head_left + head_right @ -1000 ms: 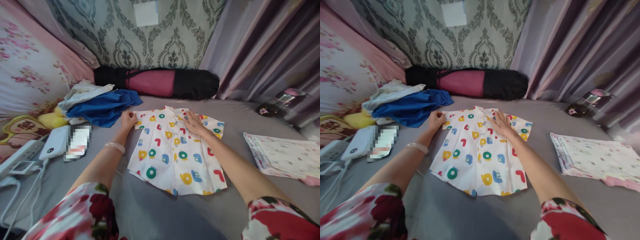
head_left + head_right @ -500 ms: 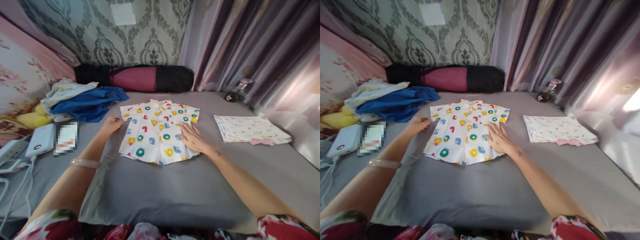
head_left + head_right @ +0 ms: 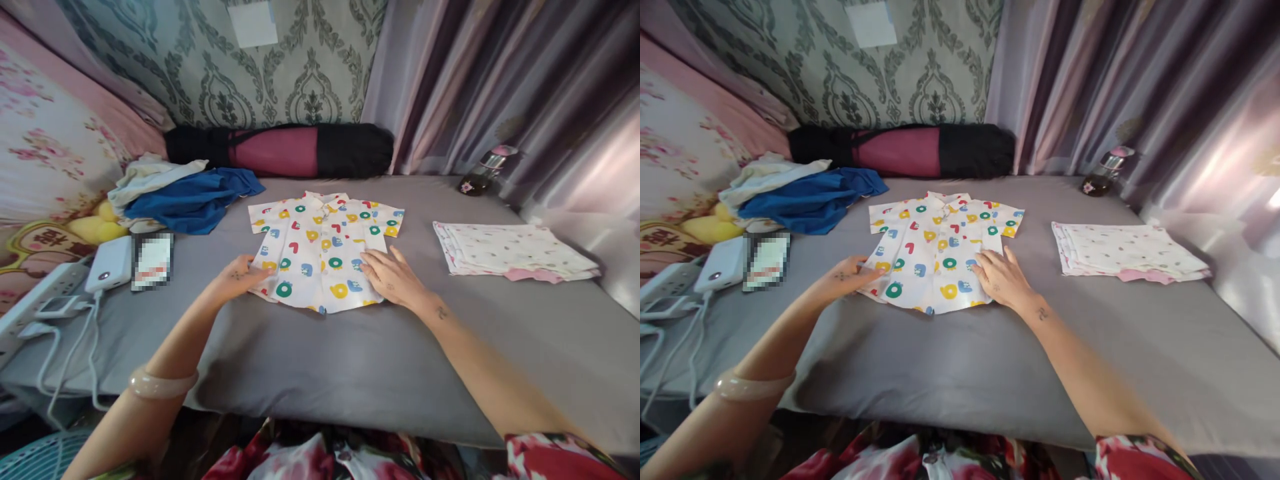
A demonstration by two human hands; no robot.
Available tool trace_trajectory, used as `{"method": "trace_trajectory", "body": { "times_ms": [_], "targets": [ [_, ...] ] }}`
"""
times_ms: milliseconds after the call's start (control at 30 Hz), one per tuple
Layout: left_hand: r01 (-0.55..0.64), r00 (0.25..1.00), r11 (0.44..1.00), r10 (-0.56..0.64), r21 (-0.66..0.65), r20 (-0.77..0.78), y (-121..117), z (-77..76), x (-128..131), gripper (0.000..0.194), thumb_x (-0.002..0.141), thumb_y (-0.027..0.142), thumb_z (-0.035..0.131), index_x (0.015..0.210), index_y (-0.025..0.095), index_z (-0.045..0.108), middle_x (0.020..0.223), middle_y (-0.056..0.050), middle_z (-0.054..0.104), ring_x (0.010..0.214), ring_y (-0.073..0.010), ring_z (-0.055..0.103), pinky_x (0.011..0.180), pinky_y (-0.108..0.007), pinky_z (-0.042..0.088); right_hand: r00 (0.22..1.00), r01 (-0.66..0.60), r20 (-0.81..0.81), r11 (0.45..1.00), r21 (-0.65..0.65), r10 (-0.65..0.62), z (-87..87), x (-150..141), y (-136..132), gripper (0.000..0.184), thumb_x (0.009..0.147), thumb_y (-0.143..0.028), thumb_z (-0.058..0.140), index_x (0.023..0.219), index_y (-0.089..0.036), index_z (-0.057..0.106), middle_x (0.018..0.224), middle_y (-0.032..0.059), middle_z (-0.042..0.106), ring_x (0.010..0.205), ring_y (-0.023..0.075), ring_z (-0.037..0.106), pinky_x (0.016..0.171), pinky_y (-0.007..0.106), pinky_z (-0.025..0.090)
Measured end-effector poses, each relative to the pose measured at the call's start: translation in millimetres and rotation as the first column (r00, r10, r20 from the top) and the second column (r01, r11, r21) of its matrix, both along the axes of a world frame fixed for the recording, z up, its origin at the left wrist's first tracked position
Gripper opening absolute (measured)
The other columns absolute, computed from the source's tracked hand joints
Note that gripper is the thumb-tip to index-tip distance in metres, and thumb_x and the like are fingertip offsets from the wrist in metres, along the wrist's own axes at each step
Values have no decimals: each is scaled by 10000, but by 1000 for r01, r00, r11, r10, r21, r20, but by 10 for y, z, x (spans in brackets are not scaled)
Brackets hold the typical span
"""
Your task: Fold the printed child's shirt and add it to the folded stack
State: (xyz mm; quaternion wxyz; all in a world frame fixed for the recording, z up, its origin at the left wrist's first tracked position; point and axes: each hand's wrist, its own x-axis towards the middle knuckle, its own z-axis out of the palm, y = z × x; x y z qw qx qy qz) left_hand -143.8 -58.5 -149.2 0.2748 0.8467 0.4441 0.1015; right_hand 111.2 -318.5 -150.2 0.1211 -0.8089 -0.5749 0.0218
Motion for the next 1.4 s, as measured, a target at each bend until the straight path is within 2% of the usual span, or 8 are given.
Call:
{"method": "trace_trajectory", "body": {
  "times_ms": [167,267,367,567,633,933,1100,1400],
  "targets": [
    [305,952,923,-294,233,-85,-387,145,73,691,653,570,738,1229,234,559,1257,-117,544,1220,-345,449,998,-456,381,958,-202,-206,979,-1,197,237,-222,-84,441,917,-565,468,1186,-252,623,1107,69,670,1097,253,574,988,433,403],
    [662,748,737,-661,134,-57,-639,183,169,596,700,525,732,1217,278,568,1290,-81,538,1231,-301,450,1039,-431,353,906,-335,-274,942,1,322,240,-328,-94,491,806,-523,665,1223,-271,605,1146,65,635,1097,260,559,896,384,456],
    [769,633,633,-773,90,31,-770,167,277,297,845,389,613,1110,255,607,1154,-66,618,1105,-234,543,968,-362,398,896,-336,-295,941,36,331,186,-374,-59,253,904,-365,574,1126,-269,646,1080,46,654,1021,216,591,849,343,461],
    [648,756,760,-650,51,79,-710,119,414,300,937,358,421,696,200,500,627,25,520,573,-111,473,561,-249,336,898,-281,-335,958,63,285,164,-348,-34,175,901,-349,577,1028,-255,652,1031,31,657,985,197,599,824,323,458],
    [602,793,797,-604,48,79,-687,106,433,334,930,367,413,642,200,404,552,52,395,506,-92,373,507,-247,270,881,-332,-345,943,35,323,187,-347,-55,385,790,-400,709,1132,-252,610,1108,48,630,1048,224,573,852,340,459],
    [505,856,861,-508,59,91,-702,119,507,366,895,366,408,594,207,274,507,58,300,482,-88,313,492,-261,230,938,-268,-216,963,35,270,186,-445,-45,140,921,-288,519,988,-234,629,982,41,628,954,205,592,817,340,449],
    [481,871,877,-480,15,105,-705,131,514,367,893,371,414,590,206,288,519,54,315,491,-91,333,499,-260,240,928,-287,-229,956,62,294,210,-541,-53,461,791,-416,698,1188,-246,536,1165,69,578,1060,240,551,857,359,452],
    [453,888,892,-450,-3,99,-718,125,535,380,904,363,412,586,195,290,521,59,297,503,-81,320,506,-247,232,964,-218,-122,967,133,234,11,-658,29,160,917,-211,459,806,-203,575,847,42,592,838,183,548,775,313,401]
  ]
}}
